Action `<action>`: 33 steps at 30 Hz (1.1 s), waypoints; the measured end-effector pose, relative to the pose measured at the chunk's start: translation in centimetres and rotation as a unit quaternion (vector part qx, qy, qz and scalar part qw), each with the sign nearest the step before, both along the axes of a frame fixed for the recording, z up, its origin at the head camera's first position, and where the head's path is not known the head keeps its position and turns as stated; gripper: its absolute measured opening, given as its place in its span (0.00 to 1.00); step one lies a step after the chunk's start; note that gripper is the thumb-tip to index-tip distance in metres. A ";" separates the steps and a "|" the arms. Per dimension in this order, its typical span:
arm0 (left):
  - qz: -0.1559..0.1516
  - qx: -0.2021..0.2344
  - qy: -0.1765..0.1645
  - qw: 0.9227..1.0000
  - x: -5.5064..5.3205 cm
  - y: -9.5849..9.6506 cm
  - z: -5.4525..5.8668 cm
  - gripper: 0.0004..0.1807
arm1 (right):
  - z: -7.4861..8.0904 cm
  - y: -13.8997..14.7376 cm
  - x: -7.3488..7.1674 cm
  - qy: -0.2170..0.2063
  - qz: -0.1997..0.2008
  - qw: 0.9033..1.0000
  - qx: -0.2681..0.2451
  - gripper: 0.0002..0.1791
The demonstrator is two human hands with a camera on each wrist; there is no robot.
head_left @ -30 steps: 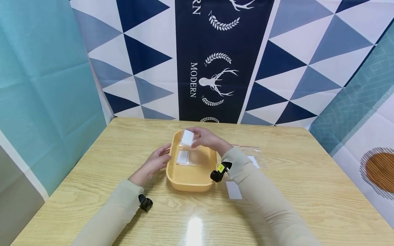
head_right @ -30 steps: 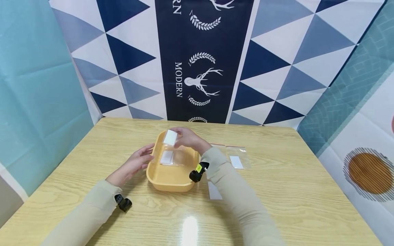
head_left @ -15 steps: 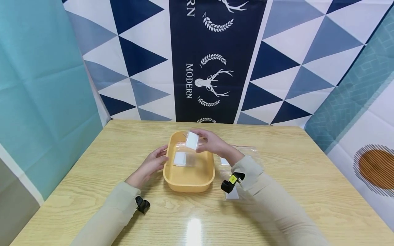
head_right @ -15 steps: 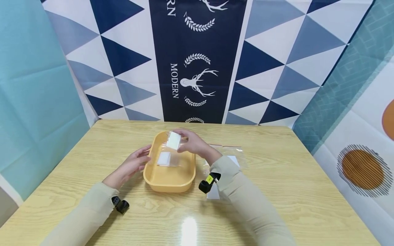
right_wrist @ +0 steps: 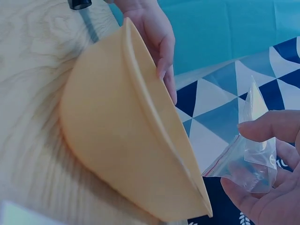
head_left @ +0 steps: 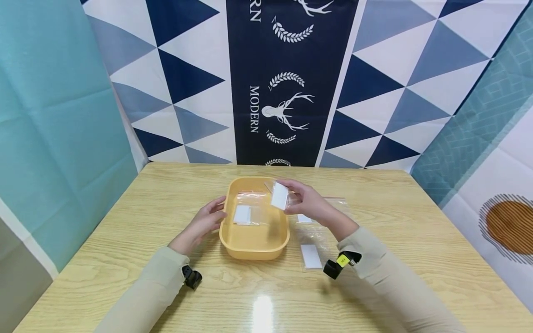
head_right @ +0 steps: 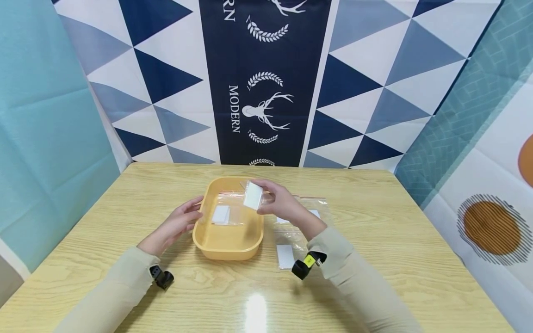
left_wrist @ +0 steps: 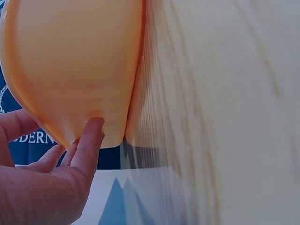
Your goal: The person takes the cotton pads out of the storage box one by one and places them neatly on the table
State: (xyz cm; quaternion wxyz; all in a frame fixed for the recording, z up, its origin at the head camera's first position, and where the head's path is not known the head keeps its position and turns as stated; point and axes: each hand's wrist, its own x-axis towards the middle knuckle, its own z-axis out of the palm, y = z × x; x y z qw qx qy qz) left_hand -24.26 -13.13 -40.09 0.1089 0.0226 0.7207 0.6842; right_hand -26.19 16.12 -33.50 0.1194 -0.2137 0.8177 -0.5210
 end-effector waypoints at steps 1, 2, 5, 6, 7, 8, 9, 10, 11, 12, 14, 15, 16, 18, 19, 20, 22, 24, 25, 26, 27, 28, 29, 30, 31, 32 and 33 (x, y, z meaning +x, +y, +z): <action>0.000 0.000 -0.001 1.000 0.0 0.0 0.0 0.32 | 0.0 0.3 0.3 -0.001 0.001 1.000 -0.004 0.42; 0.001 0.000 0.000 1.000 0.0 -0.1 0.0 0.32 | -0.1 0.6 0.5 -0.001 0.000 1.000 -0.006 0.42; 0.001 -0.004 0.000 1.000 0.0 -0.1 0.1 0.32 | -0.4 1.5 1.3 0.008 -0.001 1.000 -0.008 0.42; 0.001 -0.006 0.001 1.000 0.0 -0.2 0.1 0.32 | -0.6 1.8 1.6 0.011 -0.003 1.000 -0.008 0.42; 0.000 -0.007 0.002 1.000 0.1 -0.2 0.1 0.32 | -0.8 2.1 1.8 0.018 -0.005 1.000 -0.003 0.42; -0.002 -0.008 0.003 1.000 0.1 -0.2 0.1 0.32 | -0.9 2.4 2.0 0.020 -0.008 1.000 0.000 0.42; -0.003 -0.009 0.004 1.000 0.1 -0.2 0.1 0.32 | -1.1 2.7 2.3 0.027 -0.010 1.000 0.006 0.42; -0.005 -0.010 0.004 1.000 0.1 -0.2 0.1 0.32 | -1.3 3.0 2.5 0.032 -0.013 0.999 0.012 0.42; -0.006 -0.009 0.004 1.000 0.2 -0.2 0.1 0.32 | -1.4 3.3 2.8 0.035 -0.014 0.999 0.015 0.42; -0.007 -0.009 0.004 1.000 0.2 -0.2 0.2 0.32 | -1.6 3.6 3.0 0.036 -0.014 0.999 0.014 0.42; -0.008 -0.009 0.002 1.000 0.2 -0.2 0.2 0.32 | -1.8 4.3 3.5 0.034 -0.011 0.999 0.006 0.42; -0.007 -0.009 0.001 1.000 0.2 -0.1 0.3 0.32 | -1.9 4.6 3.7 0.036 -0.011 0.999 0.006 0.42; -0.006 -0.009 0.000 1.000 0.3 -0.1 0.3 0.32 | -2.1 5.0 3.9 0.040 -0.011 0.999 0.005 0.42; -0.004 -0.007 -0.002 1.000 0.3 -0.1 0.3 0.32 | -2.2 5.7 4.3 0.041 -0.007 0.999 -0.003 0.42; -0.003 -0.005 -0.002 1.000 0.3 0.0 0.3 0.32 | -2.3 6.0 4.5 0.042 -0.006 0.999 -0.005 0.42; -0.002 -0.005 -0.002 1.000 0.3 0.0 0.3 0.32 | -2.4 6.3 4.7 0.043 -0.007 0.999 -0.003 0.42; -0.002 -0.004 -0.002 1.000 0.3 0.0 0.3 0.32 | -2.6 6.9 5.1 0.042 -0.011 0.999 0.005 0.42; -0.001 -0.006 -0.001 1.000 0.3 -0.1 0.2 0.32 | -2.9 7.6 5.4 0.036 -0.018 0.999 0.009 0.42; -0.001 -0.006 -0.001 1.000 0.3 -0.1 0.2 0.32 | -3.1 7.9 5.6 0.035 -0.022 0.999 0.014 0.42; -0.002 -0.008 0.000 1.000 0.3 -0.1 0.1 0.32 | -3.3 8.3 5.7 0.035 -0.026 0.999 0.018 0.41; -0.003 -0.009 0.001 1.000 0.3 -0.1 0.1 0.32 | -3.4 8.6 5.9 0.037 -0.030 0.999 0.020 0.41; -0.003 -0.010 0.002 1.000 0.3 -0.1 0.1 0.32 | -3.6 9.0 6.0 0.039 -0.034 0.998 0.024 0.41; -0.003 -0.011 0.003 1.000 0.2 -0.1 0.1 0.32 | -3.7 9.4 6.0 0.042 -0.037 0.998 0.029 0.41; -0.003 -0.010 0.003 1.000 0.2 -0.1 0.1 0.32 | -3.8 9.8 6.1 0.048 -0.040 0.997 0.040 0.41; -0.004 -0.010 0.003 1.000 0.2 -0.1 0.1 0.32 | -4.0 10.2 6.1 0.053 -0.042 0.997 0.048 0.41; -0.004 -0.010 0.003 1.000 0.2 -0.1 0.1 0.32 | -4.1 10.7 6.1 0.059 -0.044 0.996 0.056 0.40; -0.004 -0.008 0.002 1.000 0.1 0.0 0.1 0.32 | -4.3 11.2 6.0 0.065 -0.046 0.995 0.068 0.40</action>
